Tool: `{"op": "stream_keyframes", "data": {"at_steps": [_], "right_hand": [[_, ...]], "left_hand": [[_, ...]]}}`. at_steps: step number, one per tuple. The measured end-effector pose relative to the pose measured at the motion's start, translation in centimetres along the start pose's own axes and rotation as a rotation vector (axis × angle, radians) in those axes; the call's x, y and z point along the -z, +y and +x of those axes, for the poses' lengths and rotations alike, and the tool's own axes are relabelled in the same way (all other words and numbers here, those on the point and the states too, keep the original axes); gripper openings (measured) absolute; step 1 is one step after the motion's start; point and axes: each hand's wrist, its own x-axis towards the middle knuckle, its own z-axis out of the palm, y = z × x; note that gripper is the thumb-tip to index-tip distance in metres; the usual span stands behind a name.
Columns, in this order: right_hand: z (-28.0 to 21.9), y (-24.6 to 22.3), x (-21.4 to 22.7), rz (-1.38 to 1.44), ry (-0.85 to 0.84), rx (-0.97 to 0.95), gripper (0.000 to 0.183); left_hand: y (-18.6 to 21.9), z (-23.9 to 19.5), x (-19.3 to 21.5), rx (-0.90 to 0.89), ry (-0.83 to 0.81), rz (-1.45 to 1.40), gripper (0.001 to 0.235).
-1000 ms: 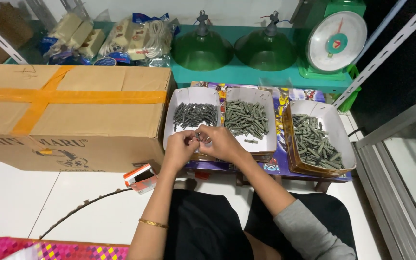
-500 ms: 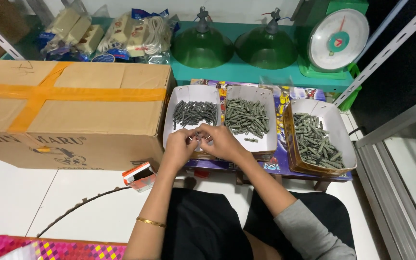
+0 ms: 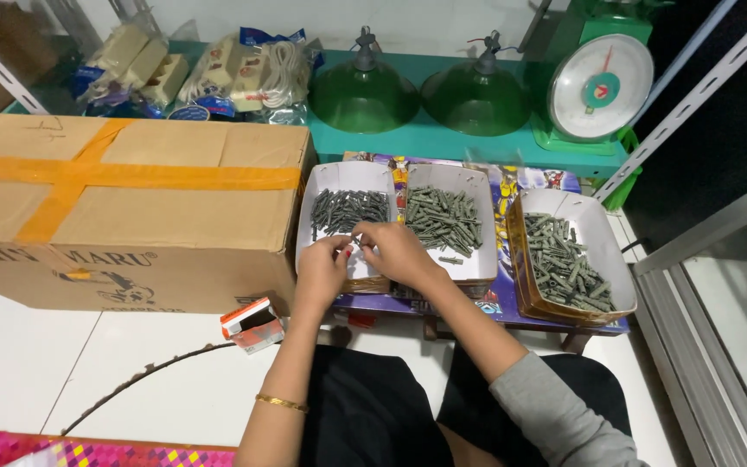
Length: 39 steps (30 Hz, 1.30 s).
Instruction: Sorting various types of screws into separate trays and small bags by hand.
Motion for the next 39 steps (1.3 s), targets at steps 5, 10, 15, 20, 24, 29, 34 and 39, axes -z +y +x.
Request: {"op": "stream_keyframes", "data": {"at_steps": [5,10,15,20,24,29,34,39], "right_hand": [[3.5,4.3,-3.5,-0.363,-0.077,-0.062,0.015],[6.7,7.5,-6.3,-0.573,-0.087,-0.091,0.004],[5.9,6.0,-5.7,-0.643,0.0,-0.042,0.011],[5.2,5.2,-3.7,-0.396,0.079,-0.009,0.011],[2.1,2.4,0.8,-0.033,0.181,0.074,0.012],[-2.4,2.7,5.0,0.104,0.288,0.1,0.013],[-7.0,5.0,8.3,0.114,0.449,0.039,0.005],[-12.3,9.9,12.1,0.053,0.546,-0.048,0.004]], "left_hand": [[-0.1,0.4,-0.9,-0.009,0.015,0.156,0.023],[0.7,-0.1,-0.4,-0.007,0.002,0.172,0.022],[0.8,-0.3,-0.3,-0.021,-0.021,0.181,0.022],[0.1,0.2,-0.5,-0.036,-0.055,0.186,0.022],[2.7,-0.8,0.5,-0.062,0.011,0.068,0.022],[7.9,-0.8,-0.7,-0.225,0.077,0.026,0.017],[14.8,-1.1,-4.7,-0.367,0.113,-0.073,0.011],[21.2,-1.8,-9.8,-0.377,0.064,-0.189,0.011]]}}
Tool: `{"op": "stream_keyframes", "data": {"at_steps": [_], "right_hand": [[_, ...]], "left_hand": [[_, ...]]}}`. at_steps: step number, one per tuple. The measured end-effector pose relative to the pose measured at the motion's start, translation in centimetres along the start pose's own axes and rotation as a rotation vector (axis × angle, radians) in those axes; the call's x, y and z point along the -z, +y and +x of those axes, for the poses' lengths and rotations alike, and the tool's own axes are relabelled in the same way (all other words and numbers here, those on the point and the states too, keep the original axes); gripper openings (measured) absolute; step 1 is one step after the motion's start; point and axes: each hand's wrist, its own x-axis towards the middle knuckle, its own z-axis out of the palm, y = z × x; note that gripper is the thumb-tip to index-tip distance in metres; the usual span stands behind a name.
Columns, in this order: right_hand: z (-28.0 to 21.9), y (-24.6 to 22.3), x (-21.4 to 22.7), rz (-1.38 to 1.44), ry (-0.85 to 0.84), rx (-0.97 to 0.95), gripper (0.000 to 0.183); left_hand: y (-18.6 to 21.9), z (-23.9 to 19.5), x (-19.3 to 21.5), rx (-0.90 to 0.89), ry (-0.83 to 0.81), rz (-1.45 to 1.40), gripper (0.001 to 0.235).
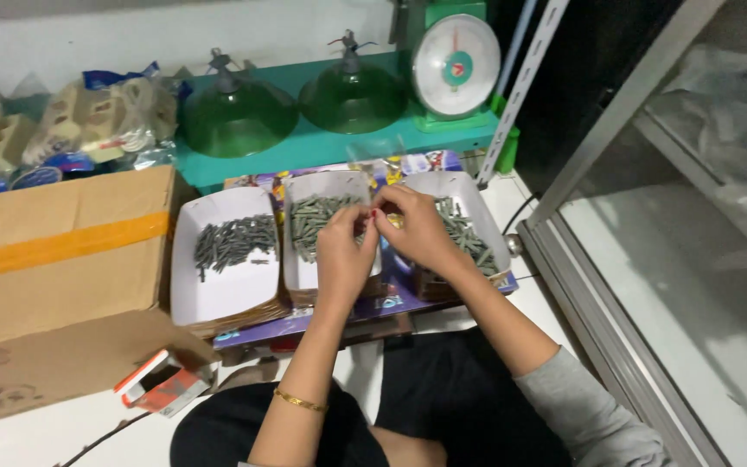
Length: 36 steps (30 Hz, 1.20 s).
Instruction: Sorting various types of screws into separate trays and small bags by hand.
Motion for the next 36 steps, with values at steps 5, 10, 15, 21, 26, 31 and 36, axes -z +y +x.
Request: {"op": "stream_keyframes", "data": {"at_steps": [5,10,15,21,26,31,36], "right_hand": [[-2.7,2.8,6.0,-0.061,-0.059,-0.132,0.004],[-5.1,6.1,8.0,-0.216,-0.281,-0.275,0.009],[-6.7,8.9,6.5,-0.365,-0.553,-0.445,0.027],[-7.1,10.2,6.0,-0.35,-0.509,-0.402,0.024],[-6.4,8.0,7.7,-0.234,-0.347,-0.388,0.019],[-5.4,6.1,8.5,-0.178,-0.238,-0.323,0.015],[-3.6,3.7,7.3,-0.008,-0.121,-0.263,0.018]], "left_hand": [[-0.7,0.4,-7.8,0.058,-0.206,-0.068,0.014],[-1.8,0.5,-13.4,0.045,-0.527,0.37,0.022],[-4.0,-0.3,-18.5,-0.147,-0.495,0.77,0.02],[-4.2,-0.5,-17.6,-0.152,-0.46,0.666,0.011],[-2.9,-0.7,-15.4,-0.064,-0.364,0.397,0.014],[-1.7,-0.7,-13.1,0.032,-0.18,-0.085,0.02],[-1.8,-0.3,-10.0,-0.082,0.002,-0.318,0.025]]}}
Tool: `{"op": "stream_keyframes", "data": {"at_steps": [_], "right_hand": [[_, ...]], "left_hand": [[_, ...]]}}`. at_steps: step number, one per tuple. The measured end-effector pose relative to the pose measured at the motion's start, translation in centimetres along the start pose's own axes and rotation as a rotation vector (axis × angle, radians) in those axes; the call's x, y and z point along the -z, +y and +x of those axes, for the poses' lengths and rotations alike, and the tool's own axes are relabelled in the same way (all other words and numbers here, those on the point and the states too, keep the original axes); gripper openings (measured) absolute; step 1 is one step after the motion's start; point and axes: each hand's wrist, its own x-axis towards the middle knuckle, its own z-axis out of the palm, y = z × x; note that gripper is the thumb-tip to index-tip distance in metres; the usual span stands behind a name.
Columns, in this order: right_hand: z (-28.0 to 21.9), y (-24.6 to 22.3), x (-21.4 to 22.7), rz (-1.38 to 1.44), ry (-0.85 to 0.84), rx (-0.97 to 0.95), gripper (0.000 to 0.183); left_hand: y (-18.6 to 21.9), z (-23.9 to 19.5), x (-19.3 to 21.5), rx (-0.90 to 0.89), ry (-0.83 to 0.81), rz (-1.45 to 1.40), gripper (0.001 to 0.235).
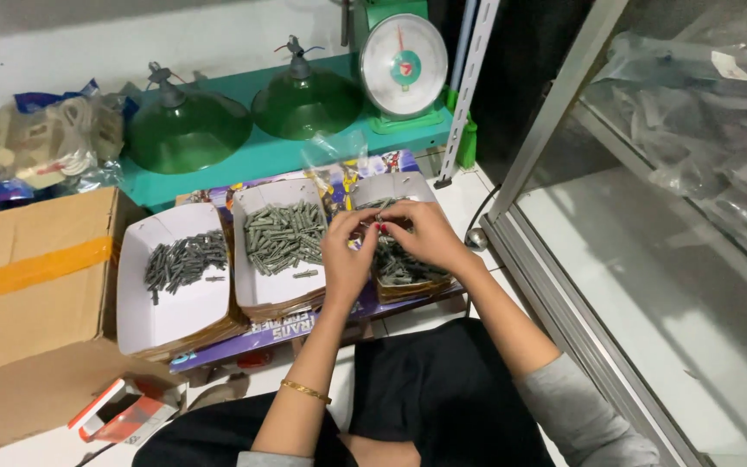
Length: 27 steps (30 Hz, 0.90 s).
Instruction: Sorting various types of screws into separate trays and small bags by hand.
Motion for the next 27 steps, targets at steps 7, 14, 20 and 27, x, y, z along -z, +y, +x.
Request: {"op": "stream_keyframes", "data": {"at_steps": [7,14,20,27], "right_hand": [[1.2,-2.2,-5.5,0.136,0.018,0.074,0.018],[1.8,-3.9,-11.6,0.302,-0.019,0.1,0.029],[1.6,-5.5,-13.6,0.318,-0.059,0.105,0.037],[1.8,-4.8,-15.1,0.312,-0.004,0.105,0.035]], "left_hand": [[-1.0,-0.8,6.3,0.05,0.081,-0.067,0.021],[-4.0,-2.1,11.3,0.247,0.1,-0.032,0.016],[-6.1,-2.9,13.8,0.338,0.076,0.0,0.016],[-6.1,-2.9,14.0,0.372,0.09,0.106,0.013]]}}
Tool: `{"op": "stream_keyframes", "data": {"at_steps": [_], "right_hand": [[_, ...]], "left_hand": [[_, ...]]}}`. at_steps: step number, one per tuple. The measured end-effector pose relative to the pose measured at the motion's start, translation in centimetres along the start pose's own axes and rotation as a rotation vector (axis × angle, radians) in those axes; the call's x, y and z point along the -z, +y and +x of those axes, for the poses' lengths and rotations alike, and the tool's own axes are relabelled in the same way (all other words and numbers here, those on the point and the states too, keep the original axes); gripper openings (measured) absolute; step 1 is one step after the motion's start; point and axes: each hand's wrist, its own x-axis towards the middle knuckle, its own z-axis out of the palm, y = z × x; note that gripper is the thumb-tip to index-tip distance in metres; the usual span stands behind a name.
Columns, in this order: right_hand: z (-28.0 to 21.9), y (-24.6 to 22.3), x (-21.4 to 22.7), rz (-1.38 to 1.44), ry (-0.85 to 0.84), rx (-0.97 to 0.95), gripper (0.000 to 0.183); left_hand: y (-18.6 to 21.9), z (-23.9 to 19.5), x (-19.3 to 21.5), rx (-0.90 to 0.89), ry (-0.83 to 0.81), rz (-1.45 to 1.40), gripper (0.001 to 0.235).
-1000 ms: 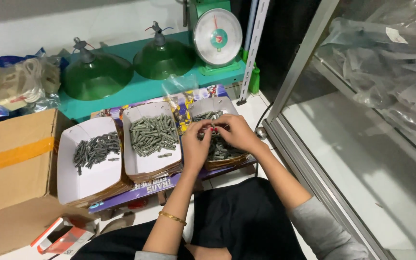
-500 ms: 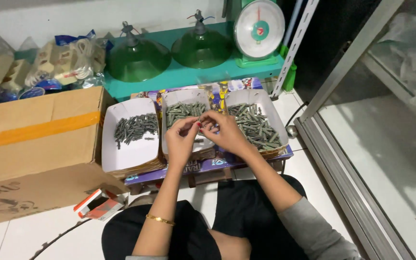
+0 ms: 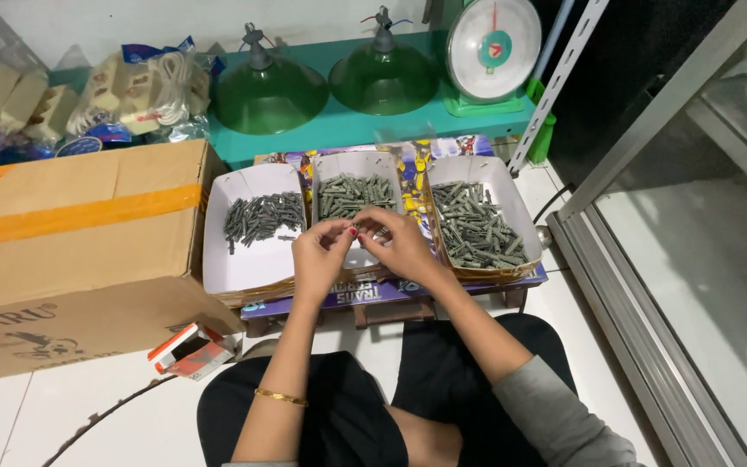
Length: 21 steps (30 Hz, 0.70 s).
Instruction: Sorting various types of screws into separate trays and small bags by hand.
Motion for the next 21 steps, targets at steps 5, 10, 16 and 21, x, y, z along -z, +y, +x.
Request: {"op": "stream_keyframes", "data": {"at_steps": [5,10,16,21], "right_hand": [[-0.4,0.8,0.0,0.007,-0.043,-0.029,0.034],[-0.2,-0.1,-0.1,-0.005,-0.063,-0.023,0.036],[-0.3,-0.5,0.1,-0.026,-0.083,-0.044,0.033],[-0.1,-0.8,0.0,-0.02,-0.099,-0.065,0.027]], "left_hand": [[-0.3,-0.1,-0.1,0.005,-0.037,0.058,0.012],[-0.4,0.3,-0.4,-0.006,-0.052,0.116,0.012],[0.0,-0.2,-0.6,0.004,-0.074,0.12,0.014],[0.7,-0.5,-0.2,-0.05,-0.104,0.19,0.015]]}}
